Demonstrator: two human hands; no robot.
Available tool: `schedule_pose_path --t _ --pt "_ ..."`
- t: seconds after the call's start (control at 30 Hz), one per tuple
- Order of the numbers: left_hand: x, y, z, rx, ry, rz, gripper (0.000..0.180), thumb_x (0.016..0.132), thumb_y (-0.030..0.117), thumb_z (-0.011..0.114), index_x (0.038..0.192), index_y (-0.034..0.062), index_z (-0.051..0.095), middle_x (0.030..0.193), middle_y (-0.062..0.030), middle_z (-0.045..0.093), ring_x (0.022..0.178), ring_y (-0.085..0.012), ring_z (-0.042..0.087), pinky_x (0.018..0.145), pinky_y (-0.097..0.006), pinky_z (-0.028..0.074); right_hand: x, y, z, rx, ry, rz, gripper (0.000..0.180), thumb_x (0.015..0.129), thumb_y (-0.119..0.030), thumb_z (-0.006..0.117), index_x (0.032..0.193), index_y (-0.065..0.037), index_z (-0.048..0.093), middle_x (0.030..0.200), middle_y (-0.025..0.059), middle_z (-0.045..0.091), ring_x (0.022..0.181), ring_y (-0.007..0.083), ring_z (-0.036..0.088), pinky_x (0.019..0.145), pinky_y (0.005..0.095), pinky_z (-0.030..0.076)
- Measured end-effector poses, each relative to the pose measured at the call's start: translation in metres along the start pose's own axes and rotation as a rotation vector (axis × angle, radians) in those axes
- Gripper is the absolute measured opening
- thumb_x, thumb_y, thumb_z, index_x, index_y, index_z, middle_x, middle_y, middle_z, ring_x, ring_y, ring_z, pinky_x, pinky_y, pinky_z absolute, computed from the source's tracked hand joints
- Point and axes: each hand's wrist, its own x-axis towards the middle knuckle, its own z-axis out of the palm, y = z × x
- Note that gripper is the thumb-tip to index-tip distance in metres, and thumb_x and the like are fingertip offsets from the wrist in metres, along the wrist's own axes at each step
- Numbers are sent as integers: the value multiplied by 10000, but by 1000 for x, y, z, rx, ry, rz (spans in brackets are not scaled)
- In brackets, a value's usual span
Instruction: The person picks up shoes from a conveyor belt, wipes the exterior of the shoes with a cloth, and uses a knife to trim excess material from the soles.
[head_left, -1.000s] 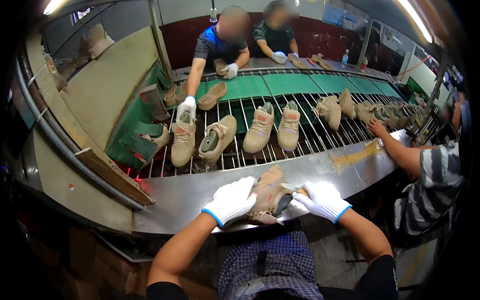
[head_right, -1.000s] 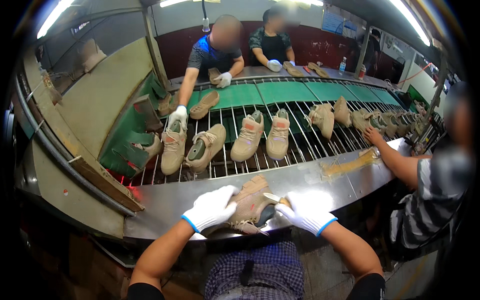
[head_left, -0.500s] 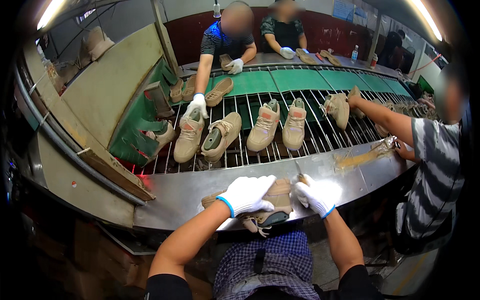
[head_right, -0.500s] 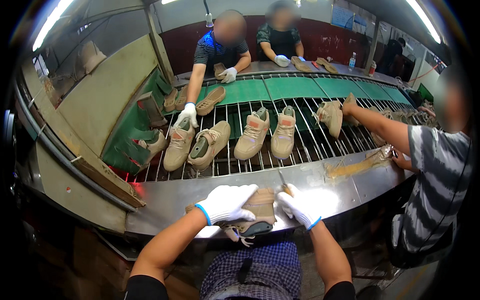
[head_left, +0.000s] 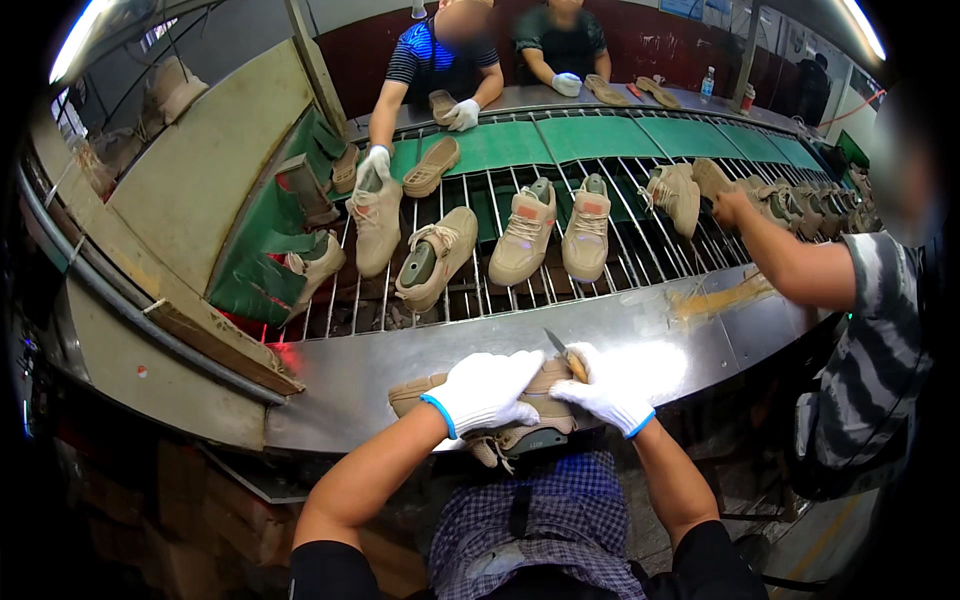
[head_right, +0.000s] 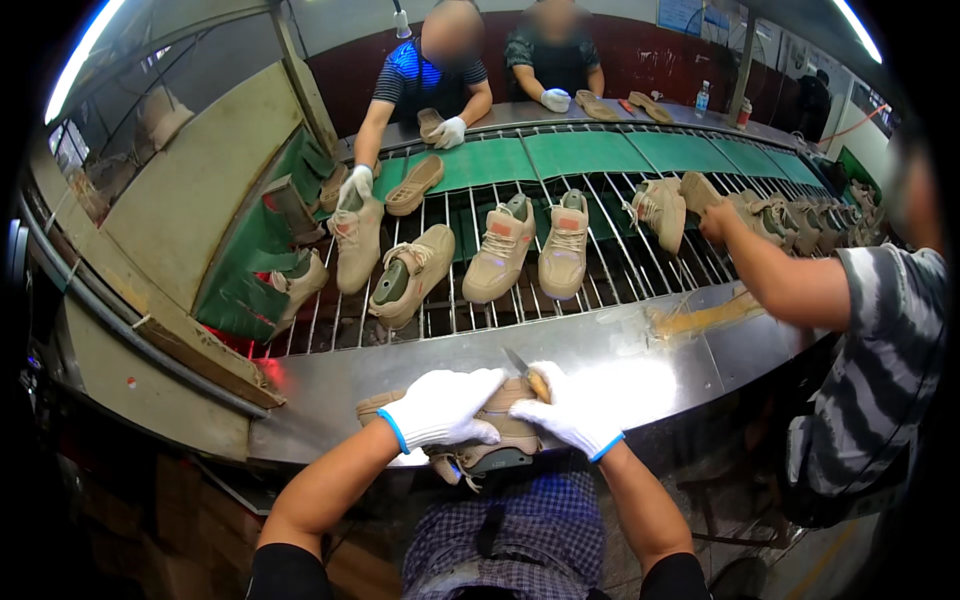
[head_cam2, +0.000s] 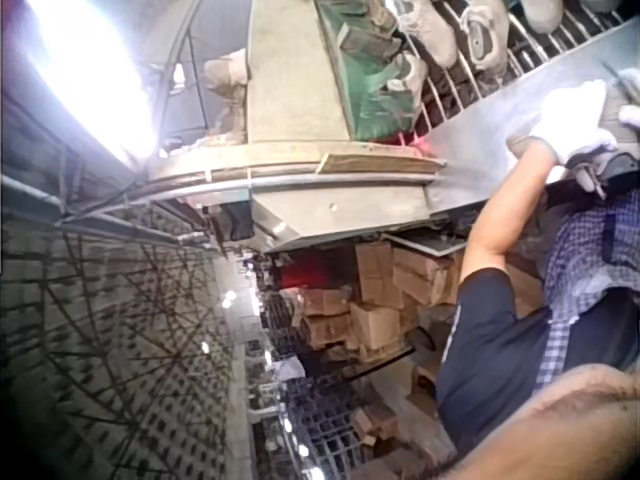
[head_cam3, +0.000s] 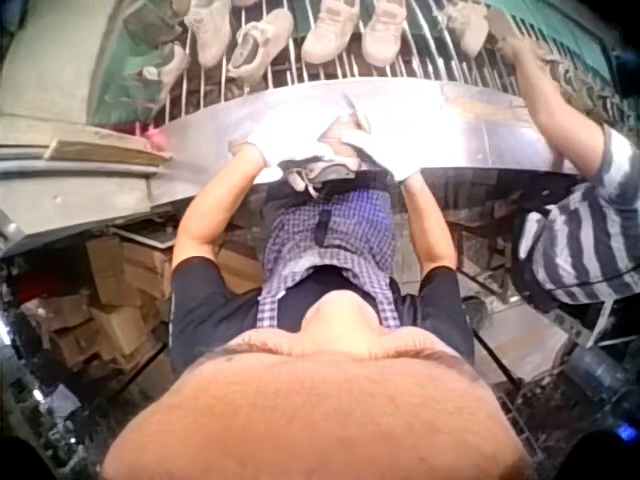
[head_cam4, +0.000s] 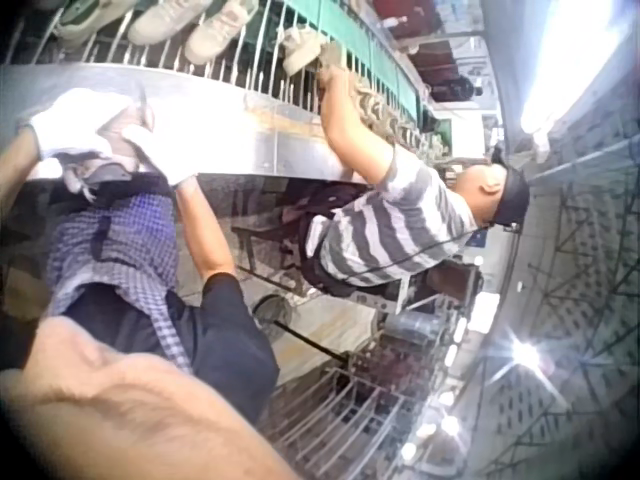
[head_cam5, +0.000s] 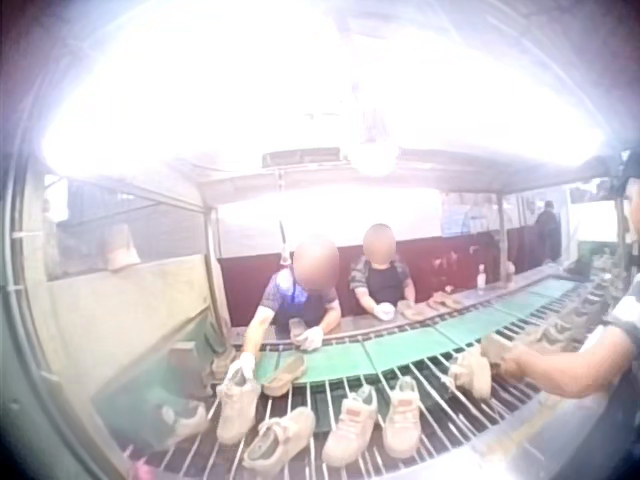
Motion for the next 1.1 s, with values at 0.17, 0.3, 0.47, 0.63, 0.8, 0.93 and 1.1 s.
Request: schedule_pose_path --t 0.17,0.3,0.47,0.63,0.8,0.93,1.1 --pt "-3 -2 0 63 -61 -63 715 833 513 825 1287 15 588 1146 -243 712 1010 -414 727 874 -488 581 3 -80 17 -269 -27 -40 556 958 -392 725 1342 -41 527 1048 264 705 964 455 712 860 498 558" --pt "-16 2 5 85 133 13 635 822 442 838 1249 20 633 1166 -231 717 1049 -423 707 955 -497 556 15 -86 11 -313 -50 -84 513 955 -398 694 1349 -109 537 1121 233 732 1007 484 710 901 523 562" --pt "-82 57 52 -39 734 221 584 711 207 885 1232 30 692 1233 -193 707 1178 -416 673 1037 -525 547 2 -10 -34 -545 130 125 579 895 -420 754 1306 -34 622 1189 259 691 1081 450 682 937 514 555" --pt "-109 76 111 -130 760 224 582 670 164 886 1211 27 718 1235 -164 701 1162 -388 673 1011 -528 567 3 -10 -31 -609 336 -290 442 934 -257 735 1335 -84 667 1195 179 675 1091 394 671 969 494 543" --pt "-87 53 137 231 898 94 607 720 194 832 1309 112 707 1399 -139 625 1321 -369 582 1129 -542 476 21 -5 36 40 127 -117 318 1050 -248 604 1263 -26 683 1153 206 734 1124 319 714 987 409 548" --pt "-77 13 131 449 1074 107 531 788 126 752 1312 153 668 1301 -81 633 1182 -296 608 1066 -472 516 -10 18 61 -58 289 -279 271 1052 -142 554 1211 27 694 1124 220 728 1059 343 712 970 423 554" --pt "-94 17 40 37 1158 110 676 707 161 919 1308 38 636 1207 -182 717 1077 -385 716 962 -495 585 -31 -68 38 202 368 -446 427 1032 -142 593 1401 74 580 1265 220 661 1194 340 650 1069 414 497"
